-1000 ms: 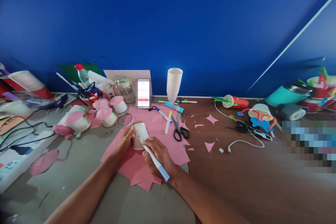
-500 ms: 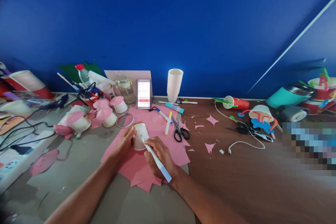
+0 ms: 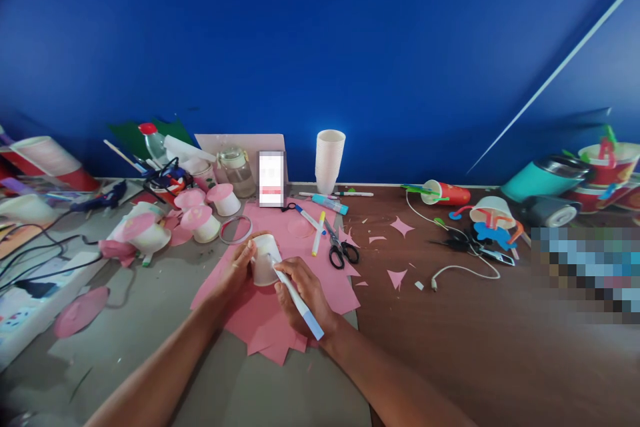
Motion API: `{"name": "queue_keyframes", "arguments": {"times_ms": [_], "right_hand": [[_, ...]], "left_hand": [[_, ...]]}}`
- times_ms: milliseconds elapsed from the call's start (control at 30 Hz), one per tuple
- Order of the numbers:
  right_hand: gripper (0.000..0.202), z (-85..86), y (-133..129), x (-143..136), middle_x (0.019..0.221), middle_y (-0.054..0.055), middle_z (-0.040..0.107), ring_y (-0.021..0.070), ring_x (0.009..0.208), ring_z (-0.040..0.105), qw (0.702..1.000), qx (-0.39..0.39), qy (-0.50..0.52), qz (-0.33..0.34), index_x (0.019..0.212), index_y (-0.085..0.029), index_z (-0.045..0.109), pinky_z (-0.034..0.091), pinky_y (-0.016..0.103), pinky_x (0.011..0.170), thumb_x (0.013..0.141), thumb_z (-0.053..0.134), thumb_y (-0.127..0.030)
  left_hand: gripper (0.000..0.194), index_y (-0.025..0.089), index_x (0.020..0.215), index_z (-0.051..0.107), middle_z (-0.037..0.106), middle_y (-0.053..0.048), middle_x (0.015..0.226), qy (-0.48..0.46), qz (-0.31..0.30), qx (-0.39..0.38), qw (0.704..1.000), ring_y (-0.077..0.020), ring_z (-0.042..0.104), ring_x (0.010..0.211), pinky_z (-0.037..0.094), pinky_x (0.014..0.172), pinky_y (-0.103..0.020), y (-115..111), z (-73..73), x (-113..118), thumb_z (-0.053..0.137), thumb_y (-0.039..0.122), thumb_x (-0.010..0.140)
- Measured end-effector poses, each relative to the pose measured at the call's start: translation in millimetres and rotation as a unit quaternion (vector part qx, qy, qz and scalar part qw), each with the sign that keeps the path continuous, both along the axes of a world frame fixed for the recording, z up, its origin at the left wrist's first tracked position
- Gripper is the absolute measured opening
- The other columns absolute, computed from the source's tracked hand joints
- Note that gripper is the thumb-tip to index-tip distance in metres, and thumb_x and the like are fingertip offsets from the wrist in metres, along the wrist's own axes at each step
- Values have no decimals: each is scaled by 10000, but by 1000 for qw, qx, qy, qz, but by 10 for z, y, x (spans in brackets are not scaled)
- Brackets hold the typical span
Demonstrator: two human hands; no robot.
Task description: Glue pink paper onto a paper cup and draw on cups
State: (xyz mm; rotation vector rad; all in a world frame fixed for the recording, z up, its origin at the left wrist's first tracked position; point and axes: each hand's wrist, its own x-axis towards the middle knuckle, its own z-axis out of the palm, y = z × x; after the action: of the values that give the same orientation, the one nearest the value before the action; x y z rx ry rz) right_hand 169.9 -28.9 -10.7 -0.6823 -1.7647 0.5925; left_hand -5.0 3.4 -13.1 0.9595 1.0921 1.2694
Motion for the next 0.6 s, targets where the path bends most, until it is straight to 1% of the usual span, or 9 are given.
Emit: {"name": "queue_keyframes", "arguments": {"times_ms": [167, 267, 333, 433, 500, 600], "right_hand": [[267, -11, -7, -3, 971, 67, 630, 199, 827, 649, 1000, -3, 1, 5, 1185, -245, 568, 586, 324, 706, 940, 509, -157], [260, -8, -8, -2, 974, 60, 635, 200, 829, 648, 1000, -1, -4, 6, 1178, -253, 562, 587, 327, 711, 940, 505, -164], [257, -5, -7, -1, 962, 56, 632, 194, 812, 644, 1000, -3, 0, 2, 1172, -251, 561, 584, 320, 701, 941, 494, -160], [257, -6, -6, 1, 938, 52, 622, 185, 785, 633, 1000, -3, 5, 1, 1163, -242, 565, 579, 311, 682, 933, 493, -154], [252, -10, -6, 0, 935, 53, 622, 187, 790, 633, 1000, -5, 2, 3, 1153, -241, 568, 579, 313, 682, 928, 499, -153], [249, -19, -9, -6, 947, 57, 628, 189, 803, 636, 1000, -3, 8, 13, 1153, -239, 575, 578, 313, 685, 930, 498, -159]], "left_hand": [[416, 218, 1098, 663, 682, -44, 858, -8, 3, 2, 1000, -180, 575, 677, 451, 589, -288, 15, -17, 3, 646, 541, 835], [438, 213, 1142, 652, 674, -42, 849, -6, 3, -5, 1000, -178, 565, 672, 444, 583, -287, 12, -13, 5, 641, 537, 848], [447, 212, 1162, 645, 674, -38, 849, -4, 2, -6, 1000, -183, 572, 681, 450, 590, -291, 7, -6, 8, 634, 537, 856], [434, 218, 1140, 653, 676, -37, 840, -3, -1, -6, 1000, -198, 585, 685, 458, 592, -306, 8, -7, 7, 625, 546, 858], [422, 226, 1126, 661, 679, -53, 848, 7, -4, -2, 1000, -215, 599, 698, 470, 598, -325, 16, -18, -4, 609, 554, 866], [438, 236, 1156, 660, 693, -83, 919, 39, -2, 11, 999, -248, 638, 773, 514, 648, -362, 26, -41, -27, 586, 568, 881]]}}
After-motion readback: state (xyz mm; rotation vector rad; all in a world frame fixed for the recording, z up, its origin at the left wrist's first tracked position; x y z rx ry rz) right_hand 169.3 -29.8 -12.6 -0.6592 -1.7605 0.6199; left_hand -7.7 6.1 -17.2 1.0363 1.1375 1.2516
